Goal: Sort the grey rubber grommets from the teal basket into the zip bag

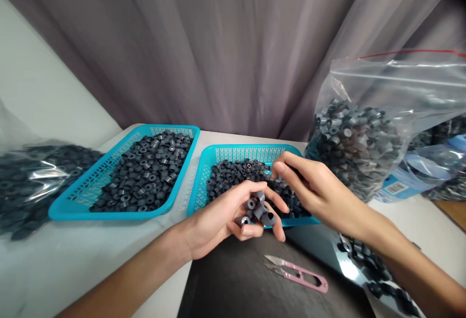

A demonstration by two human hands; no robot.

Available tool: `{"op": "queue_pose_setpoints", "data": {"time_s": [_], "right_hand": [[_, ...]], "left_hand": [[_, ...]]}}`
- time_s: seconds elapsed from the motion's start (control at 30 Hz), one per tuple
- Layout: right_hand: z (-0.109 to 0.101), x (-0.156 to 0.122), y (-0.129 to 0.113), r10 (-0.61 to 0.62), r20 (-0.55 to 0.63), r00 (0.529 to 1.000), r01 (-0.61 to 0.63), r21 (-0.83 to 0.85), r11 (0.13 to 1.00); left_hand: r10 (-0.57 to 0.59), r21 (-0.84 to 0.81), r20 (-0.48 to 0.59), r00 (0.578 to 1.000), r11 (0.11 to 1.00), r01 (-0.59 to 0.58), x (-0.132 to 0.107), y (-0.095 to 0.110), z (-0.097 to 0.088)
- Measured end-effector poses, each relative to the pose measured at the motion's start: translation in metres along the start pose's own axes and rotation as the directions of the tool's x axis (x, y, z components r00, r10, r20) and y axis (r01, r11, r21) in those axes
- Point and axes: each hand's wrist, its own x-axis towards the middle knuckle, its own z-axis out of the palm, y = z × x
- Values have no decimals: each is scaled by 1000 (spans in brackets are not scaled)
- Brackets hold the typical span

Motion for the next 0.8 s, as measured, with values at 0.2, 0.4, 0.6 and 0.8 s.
{"op": "queue_pose_setpoints", "data": {"time_s": [0.2,0.4,0.6,0.8], "right_hand": [[-6,-13,-27,-111,177,978,114,-8,993],[-17,-18,-26,-92,232,968,115,-84,990],[-12,-18,-21,-48,276,960,74,-86,994],[1,-13,-26,29,169,985,-14,-87,996]], "left_hand": [[80,-14,-92,993,997,-82,0,-3,0],[70,47,-179,981,997,-62,0,-4,-1],[57,82,-184,981,996,-42,2,-4,2],[26,36,-182,983,999,-19,4,-4,3]]}}
